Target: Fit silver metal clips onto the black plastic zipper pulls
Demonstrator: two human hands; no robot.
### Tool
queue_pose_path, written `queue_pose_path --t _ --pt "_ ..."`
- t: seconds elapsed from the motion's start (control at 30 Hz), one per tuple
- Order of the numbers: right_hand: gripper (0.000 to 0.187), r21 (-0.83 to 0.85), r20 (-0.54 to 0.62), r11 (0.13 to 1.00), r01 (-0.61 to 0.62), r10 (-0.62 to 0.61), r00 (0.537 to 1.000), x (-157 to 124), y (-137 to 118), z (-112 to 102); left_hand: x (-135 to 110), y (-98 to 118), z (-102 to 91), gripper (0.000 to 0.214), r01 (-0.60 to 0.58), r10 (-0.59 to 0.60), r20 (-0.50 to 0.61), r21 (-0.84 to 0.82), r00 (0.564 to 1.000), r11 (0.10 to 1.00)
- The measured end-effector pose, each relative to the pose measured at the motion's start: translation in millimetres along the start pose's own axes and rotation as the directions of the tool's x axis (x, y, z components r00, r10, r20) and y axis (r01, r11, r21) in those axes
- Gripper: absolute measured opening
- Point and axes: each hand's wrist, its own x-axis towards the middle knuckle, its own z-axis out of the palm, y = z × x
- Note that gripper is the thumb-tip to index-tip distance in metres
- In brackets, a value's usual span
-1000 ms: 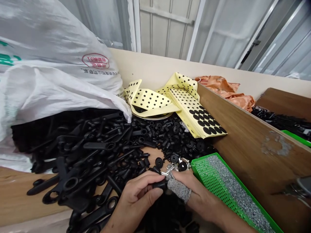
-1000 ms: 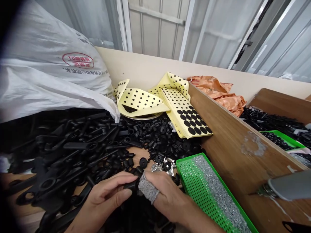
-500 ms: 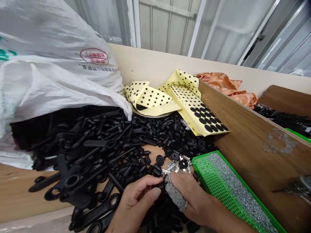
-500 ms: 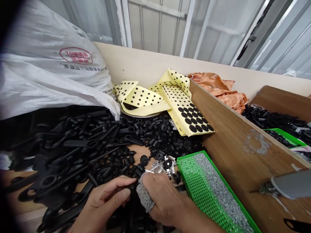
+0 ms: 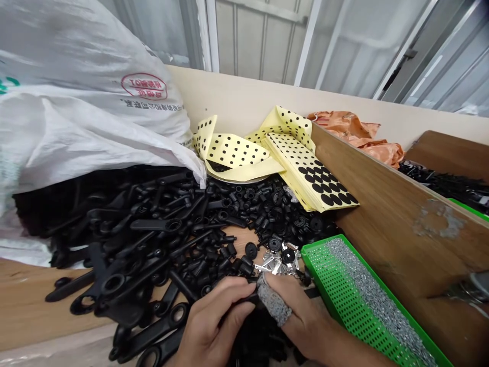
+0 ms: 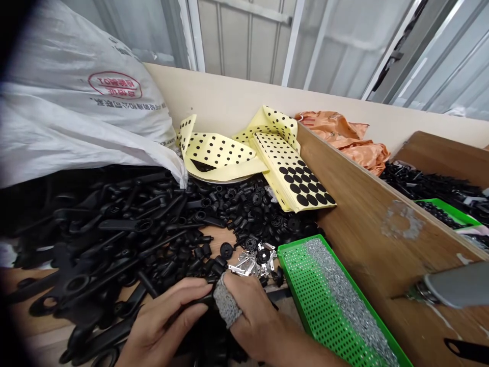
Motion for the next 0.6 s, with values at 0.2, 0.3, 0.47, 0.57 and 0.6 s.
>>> queue_pose_path --t 0.2,0.3,0.47,0.57,0.6 --pt "0.015 -0.221 0.024 0.956 0.194 -0.193 0.981 7.5 -17.7 -12.5 5.4 9.0 1.7 0.015 0.293 -0.290 0.044 -0.167 0.956 0.941" --pt "0.016 -0.278 0.014 0.919 0.281 -0.289 0.957 10.0 -16.3 -11.3 4.1 7.9 3.0 0.016 0.419 -0.414 0.069 -0.227 0.908 0.879" --pt "0.022 -0.470 -0.015 0.776 0.421 -0.484 0.875 7.4 -0.7 -4.5 -2.3 5.9 3.6 0.026 0.542 -0.516 0.171 -0.338 0.840 0.770" --pt "0.022 -0.462 0.005 0.783 0.417 -0.467 0.884 6.5 1.6 -3.6 -4.3 6.0 4.9 0.029 0.605 -0.590 0.185 -0.427 0.786 0.672" --pt "0.019 -0.420 0.016 0.817 0.395 -0.429 0.903 6.0 0.5 -4.3 -4.6 6.3 5.7 0.029 0.610 -0.610 0.170 -0.454 0.774 0.649"
